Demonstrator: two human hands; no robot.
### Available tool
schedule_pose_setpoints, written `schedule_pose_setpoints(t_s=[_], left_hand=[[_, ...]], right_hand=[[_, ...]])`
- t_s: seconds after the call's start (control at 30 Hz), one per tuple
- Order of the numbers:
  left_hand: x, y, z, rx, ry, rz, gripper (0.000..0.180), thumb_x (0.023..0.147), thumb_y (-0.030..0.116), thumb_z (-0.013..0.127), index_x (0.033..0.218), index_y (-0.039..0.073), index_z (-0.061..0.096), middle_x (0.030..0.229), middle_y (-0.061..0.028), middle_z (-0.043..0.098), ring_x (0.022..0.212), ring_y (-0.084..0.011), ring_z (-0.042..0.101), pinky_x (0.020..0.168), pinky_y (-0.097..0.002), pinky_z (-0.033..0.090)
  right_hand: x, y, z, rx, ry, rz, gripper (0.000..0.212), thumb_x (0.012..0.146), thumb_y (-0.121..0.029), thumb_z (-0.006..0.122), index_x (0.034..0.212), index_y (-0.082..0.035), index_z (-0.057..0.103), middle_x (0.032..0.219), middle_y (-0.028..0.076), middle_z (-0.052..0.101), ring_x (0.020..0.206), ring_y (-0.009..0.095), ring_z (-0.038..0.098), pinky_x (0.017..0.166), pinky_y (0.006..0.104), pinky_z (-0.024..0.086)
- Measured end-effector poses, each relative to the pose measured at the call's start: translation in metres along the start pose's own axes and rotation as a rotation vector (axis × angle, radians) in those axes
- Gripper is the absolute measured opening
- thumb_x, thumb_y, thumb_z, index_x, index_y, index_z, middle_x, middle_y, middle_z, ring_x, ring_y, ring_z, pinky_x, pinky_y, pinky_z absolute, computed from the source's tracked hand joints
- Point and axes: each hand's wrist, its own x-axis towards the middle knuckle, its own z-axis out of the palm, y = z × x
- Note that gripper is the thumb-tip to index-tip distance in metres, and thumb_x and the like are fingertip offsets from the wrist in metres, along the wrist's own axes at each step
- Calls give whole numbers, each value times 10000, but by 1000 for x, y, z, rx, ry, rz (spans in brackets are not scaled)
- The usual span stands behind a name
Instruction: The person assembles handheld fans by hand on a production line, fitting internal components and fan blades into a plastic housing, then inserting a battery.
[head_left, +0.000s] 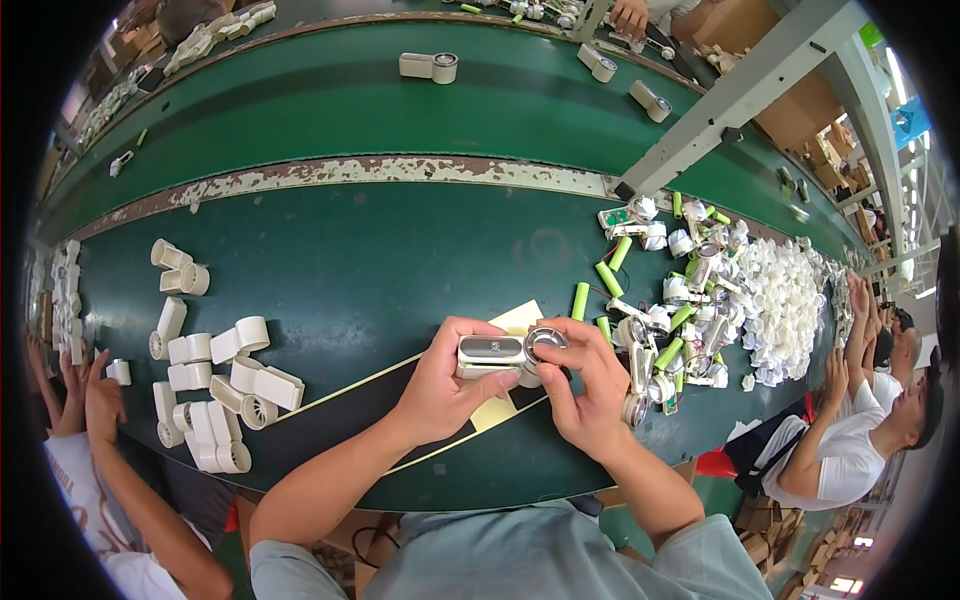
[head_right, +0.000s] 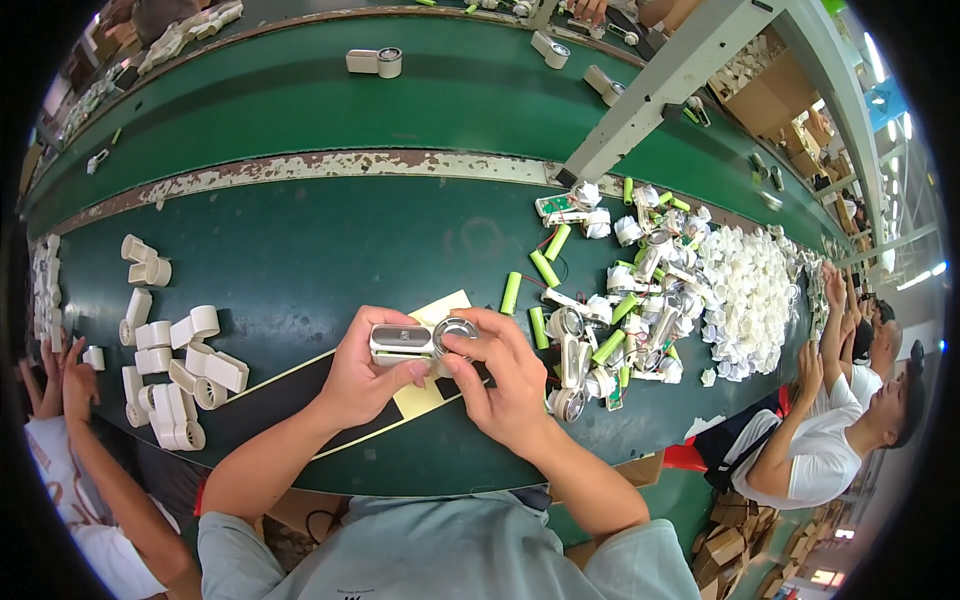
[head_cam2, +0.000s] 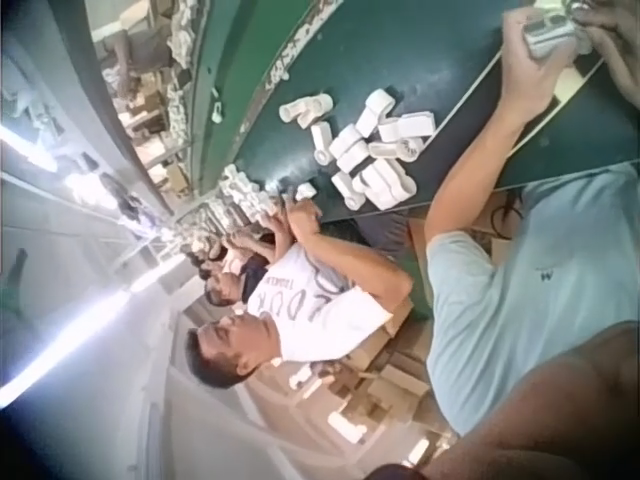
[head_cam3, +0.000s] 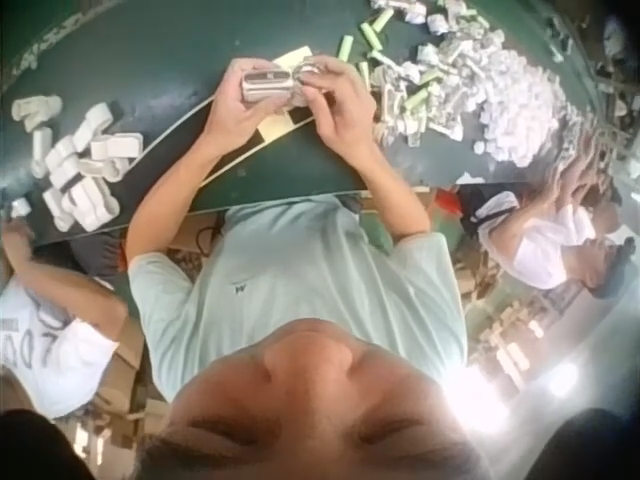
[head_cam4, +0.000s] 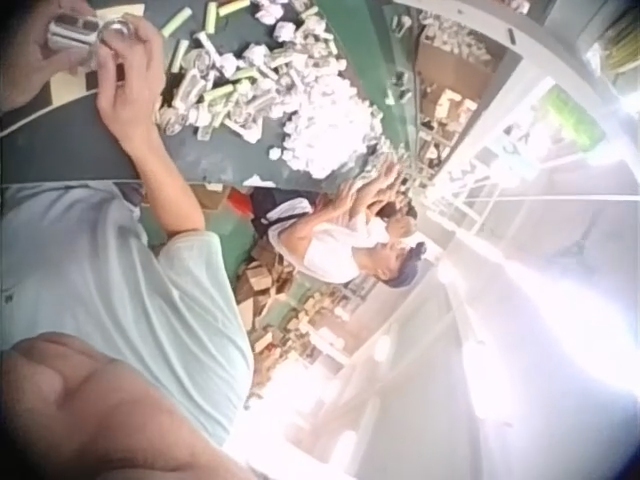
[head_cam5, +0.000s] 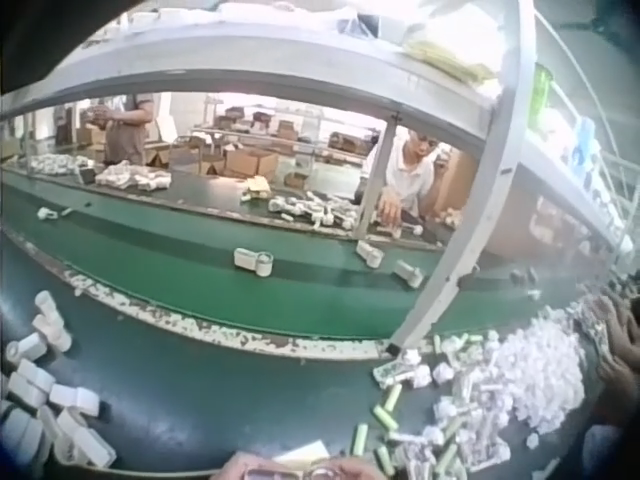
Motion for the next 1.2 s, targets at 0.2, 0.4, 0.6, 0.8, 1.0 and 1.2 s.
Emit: schedule_pose_setpoints(t_s=[0.2,0.4,0.6,0.8,1.0,1.2], left_hand=[[1,-1,-1,-59,-19,-31,446,959,101,774,1292,48,481,1160,-86,651,1029,-132,667,856,-300,573],[5,4,-3,95,-26,26,351,941,76,787,1210,32,567,1159,-89,679,1063,-148,681,897,-314,573],[11,3,-3,683,-148,620,470,872,-5,799,1284,61,583,1327,-154,617,1123,-291,684,915,-386,590],[8,12,4,614,-142,581,550,844,106,850,1321,58,580,1299,-146,619,1103,-305,679,931,-383,570],[2,5,3,233,-87,89,604,916,221,816,1396,7,519,1228,-122,664,1090,-193,667,926,-342,549],[2,11,3,142,-133,148,487,953,135,753,1354,27,498,1210,-94,639,1088,-145,636,931,-318,527]], right_hand=[[-1,-1,-2,1,4,-35,200,896,-10,775,1084,16,714,1224,224,666,1011,289,731,790,360,616],[-3,5,-9,76,-15,54,157,925,-12,743,1078,18,718,1218,202,682,1000,262,722,782,340,602],[4,-12,-8,461,8,383,210,1026,-139,605,1174,6,643,1160,144,612,961,231,658,846,324,546],[8,7,0,197,-62,325,236,1069,-112,510,1041,30,696,1030,153,695,803,231,656,716,338,514],[12,1,6,17,50,74,244,1002,-120,559,1154,22,687,1141,204,668,983,309,677,838,371,543],[21,-1,8,76,-8,105,251,982,-123,577,1141,32,695,1069,201,687,925,297,679,810,360,535]])
